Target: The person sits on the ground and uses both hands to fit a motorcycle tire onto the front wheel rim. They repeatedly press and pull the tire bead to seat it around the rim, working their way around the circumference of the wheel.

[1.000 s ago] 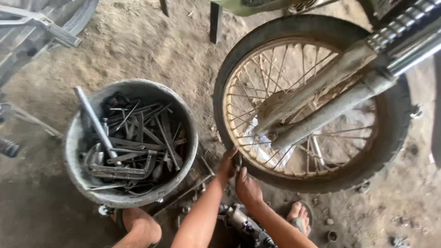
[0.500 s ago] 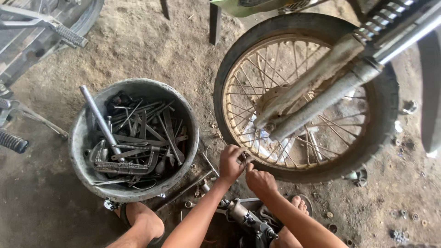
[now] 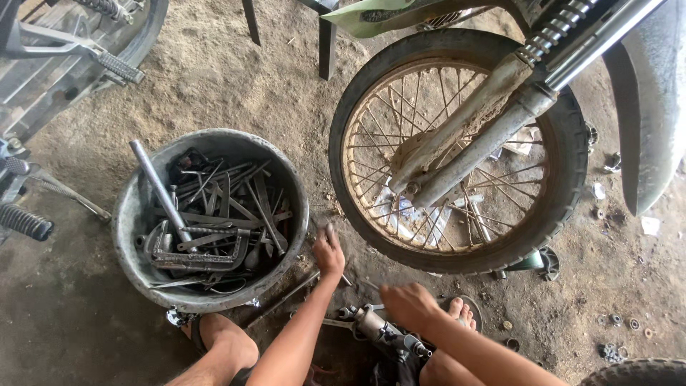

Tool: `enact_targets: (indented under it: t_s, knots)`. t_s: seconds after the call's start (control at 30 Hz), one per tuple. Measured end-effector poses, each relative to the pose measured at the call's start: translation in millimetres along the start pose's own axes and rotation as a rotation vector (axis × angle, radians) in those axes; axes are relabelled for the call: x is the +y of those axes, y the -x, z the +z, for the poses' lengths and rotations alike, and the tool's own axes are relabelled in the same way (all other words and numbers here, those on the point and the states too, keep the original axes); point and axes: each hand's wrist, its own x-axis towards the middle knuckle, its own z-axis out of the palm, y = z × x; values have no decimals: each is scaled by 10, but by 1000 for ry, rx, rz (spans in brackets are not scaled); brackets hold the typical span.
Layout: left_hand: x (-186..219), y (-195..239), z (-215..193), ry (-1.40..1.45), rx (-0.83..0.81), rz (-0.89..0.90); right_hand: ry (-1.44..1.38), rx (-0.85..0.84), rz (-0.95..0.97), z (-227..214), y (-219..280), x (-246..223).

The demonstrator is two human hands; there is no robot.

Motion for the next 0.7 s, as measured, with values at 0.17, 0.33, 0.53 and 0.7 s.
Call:
enact_targets:
  t_s: [0.17, 0.33, 0.53, 0.7]
  knots:
    - [204, 542, 55, 85, -227, -544, 69, -78, 171, -480, -18, 195]
    - [567, 743, 260, 966, -469, -1059, 147, -140, 356, -930, -284, 486]
    - [-217, 1070, 938, 1182, -376, -1099, 3, -145, 377, -494, -590, 1011]
    - [-545, 913, 937, 1107, -422, -1006, -19, -184, 448, -434, -722, 1011]
